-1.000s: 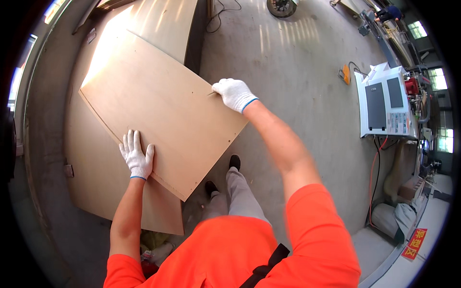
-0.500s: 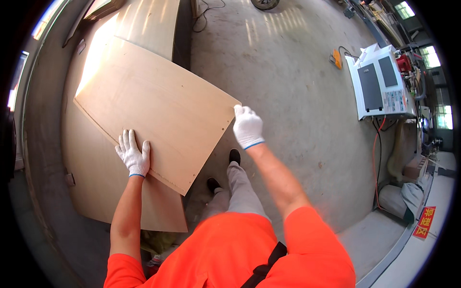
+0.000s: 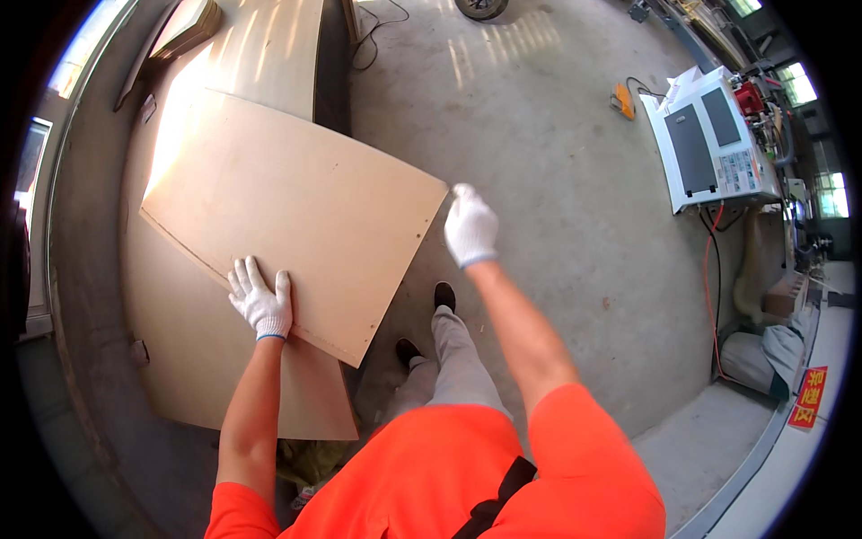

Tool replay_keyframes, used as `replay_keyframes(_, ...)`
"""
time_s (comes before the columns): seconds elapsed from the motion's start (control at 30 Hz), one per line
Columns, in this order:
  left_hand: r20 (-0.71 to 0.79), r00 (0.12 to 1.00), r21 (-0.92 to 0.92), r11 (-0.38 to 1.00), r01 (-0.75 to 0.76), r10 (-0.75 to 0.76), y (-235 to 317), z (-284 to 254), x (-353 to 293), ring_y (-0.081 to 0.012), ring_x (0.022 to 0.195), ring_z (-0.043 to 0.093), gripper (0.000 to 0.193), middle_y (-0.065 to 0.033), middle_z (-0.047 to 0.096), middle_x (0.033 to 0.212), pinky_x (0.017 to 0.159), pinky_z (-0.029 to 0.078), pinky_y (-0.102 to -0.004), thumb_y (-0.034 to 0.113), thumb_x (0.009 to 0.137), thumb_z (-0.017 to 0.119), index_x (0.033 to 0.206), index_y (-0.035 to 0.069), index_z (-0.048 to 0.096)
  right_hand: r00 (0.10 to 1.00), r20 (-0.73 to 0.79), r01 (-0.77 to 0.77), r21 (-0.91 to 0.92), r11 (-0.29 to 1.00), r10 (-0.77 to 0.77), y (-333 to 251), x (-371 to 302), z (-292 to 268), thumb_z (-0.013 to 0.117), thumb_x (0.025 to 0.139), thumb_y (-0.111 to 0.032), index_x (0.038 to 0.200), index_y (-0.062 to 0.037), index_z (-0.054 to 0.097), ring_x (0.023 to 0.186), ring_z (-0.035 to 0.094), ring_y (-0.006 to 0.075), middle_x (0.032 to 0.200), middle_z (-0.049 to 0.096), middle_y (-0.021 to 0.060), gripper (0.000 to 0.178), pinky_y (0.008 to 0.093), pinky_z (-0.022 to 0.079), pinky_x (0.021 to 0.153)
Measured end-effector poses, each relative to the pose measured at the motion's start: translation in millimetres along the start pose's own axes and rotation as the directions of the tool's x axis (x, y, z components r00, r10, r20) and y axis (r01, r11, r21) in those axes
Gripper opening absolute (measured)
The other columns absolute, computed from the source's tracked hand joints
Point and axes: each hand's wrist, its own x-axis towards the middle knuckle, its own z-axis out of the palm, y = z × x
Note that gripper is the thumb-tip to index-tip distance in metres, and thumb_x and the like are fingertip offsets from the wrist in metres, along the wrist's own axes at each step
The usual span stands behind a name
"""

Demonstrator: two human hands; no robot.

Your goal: The person sands the edges of a wooden board using a sanding block, wipes the surface with their gloved hands, and uses a heat gun on the board.

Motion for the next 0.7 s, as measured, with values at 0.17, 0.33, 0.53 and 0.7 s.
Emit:
replay_keyframes(0.17, 0.012, 1.000, -0.013, 1.000, 0.014, -0.014, 4.1, 3.8, -0.1, -0.0418, 0.158, 0.021, 0.082, -0.0168, 0.029, 0.171, 0.123, 0.018, -0.0654, 0.057, 0.096, 0.060, 0.160, 0.010, 0.040, 0.998, 0.052, -0.018, -0.103, 0.995, 0.023, 9.9, 13.2, 26.4, 0.059, 0.096, -0.015, 0.114, -0.0111, 0.067, 0.085, 0.073, 0.0391, 0.099, 0.076, 0.0176, 0.020, 0.0512, 0.058, 0.074)
replay_keyframes(0.33, -0.002, 1.000, -0.065, 0.998, 0.008, -0.008, -3.7, 6.2, 0.0, -0.0428, 0.158, 0.019, 0.083, -0.0179, 0.029, 0.171, 0.123, 0.016, -0.0686, 0.058, 0.095, 0.060, 0.159, 0.009, 0.041, 0.998, 0.028, -0.050, -0.025, 0.998, 0.051, -22.0, -57.2, 22.3, 0.061, 0.097, -0.016, 0.116, -0.0109, 0.067, 0.085, 0.073, 0.0368, 0.101, 0.076, 0.0149, 0.021, 0.0489, 0.059, 0.073)
replay_keyframes(0.53, -0.007, 1.000, -0.056, 0.998, 0.001, -0.002, -3.7, 5.2, 3.2, -0.0426, 0.158, 0.020, 0.082, -0.0176, 0.029, 0.171, 0.122, 0.017, -0.0686, 0.058, 0.095, 0.059, 0.159, 0.009, 0.041, 1.000, -0.018, 0.002, -0.172, 0.985, -0.006, -13.9, -9.5, 12.3, 0.057, 0.098, -0.016, 0.117, -0.0115, 0.065, 0.083, 0.073, 0.0380, 0.098, 0.075, 0.0148, 0.021, 0.0502, 0.058, 0.072)
replay_keyframes(0.7, -0.005, 1.000, -0.016, 1.000, 0.003, -0.003, 1.0, 3.9, 3.5, -0.0408, 0.158, 0.021, 0.081, -0.0161, 0.028, 0.171, 0.122, 0.020, -0.0670, 0.060, 0.098, 0.056, 0.159, 0.010, 0.041, 0.989, 0.072, 0.142, -0.187, 0.972, -0.131, -17.6, -8.1, 9.9, 0.054, 0.096, -0.013, 0.113, -0.0106, 0.066, 0.080, 0.073, 0.0370, 0.094, 0.074, 0.0160, 0.020, 0.0501, 0.058, 0.070)
